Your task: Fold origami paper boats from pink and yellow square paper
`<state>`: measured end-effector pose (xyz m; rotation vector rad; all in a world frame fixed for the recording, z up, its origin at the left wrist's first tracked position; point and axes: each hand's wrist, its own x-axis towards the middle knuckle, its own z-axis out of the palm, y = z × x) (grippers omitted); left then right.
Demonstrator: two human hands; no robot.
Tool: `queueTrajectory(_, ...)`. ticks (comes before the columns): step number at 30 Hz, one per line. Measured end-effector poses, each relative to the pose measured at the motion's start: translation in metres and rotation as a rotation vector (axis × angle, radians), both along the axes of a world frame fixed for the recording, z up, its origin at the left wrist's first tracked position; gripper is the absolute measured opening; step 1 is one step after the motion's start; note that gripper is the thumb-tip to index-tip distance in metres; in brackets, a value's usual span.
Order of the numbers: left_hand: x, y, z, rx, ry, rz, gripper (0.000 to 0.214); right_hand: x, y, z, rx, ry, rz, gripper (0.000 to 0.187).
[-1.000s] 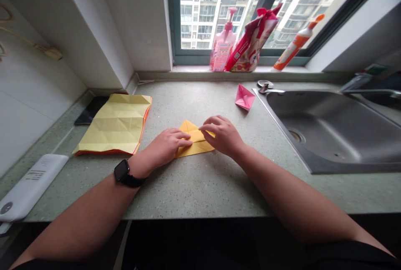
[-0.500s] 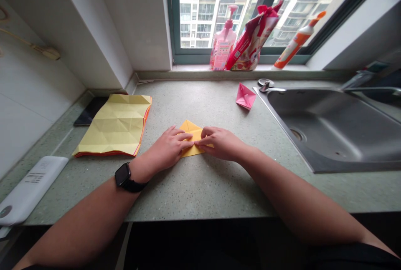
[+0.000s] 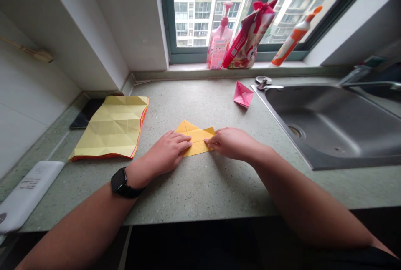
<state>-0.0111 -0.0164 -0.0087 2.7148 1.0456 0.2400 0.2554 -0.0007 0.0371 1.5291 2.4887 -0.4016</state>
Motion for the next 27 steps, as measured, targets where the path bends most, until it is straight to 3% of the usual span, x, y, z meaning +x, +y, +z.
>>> queueTrajectory(6,0.000,-0.001,0.001,-0.016,0.004,0.013,0.038,0.008,0.002,0.012,-0.080,-0.071,-0.166,0.030)
queueTrajectory(11,0.000,-0.003,0.003,0.033,0.023,0.005,0.037,0.008,0.003,0.019,-0.107,-0.078,-0.218,0.032)
queueTrajectory(17,0.000,-0.011,-0.001,0.069,0.040,0.090,0.040,0.010,0.010,0.008,0.014,-0.026,-0.251,0.027)
queueTrajectory(20,0.000,-0.013,-0.001,0.047,0.029,0.083,0.042,0.016,0.014,-0.001,0.166,0.045,-0.207,0.030)
queueTrajectory(24,-0.001,-0.010,0.002,0.036,-0.005,0.084,0.045,0.021,0.020,-0.015,0.426,0.372,-0.057,0.032)
queueTrajectory(27,-0.003,-0.008,0.004,0.039,-0.034,0.097,0.045,0.017,0.025,-0.032,0.469,0.571,0.088,0.033)
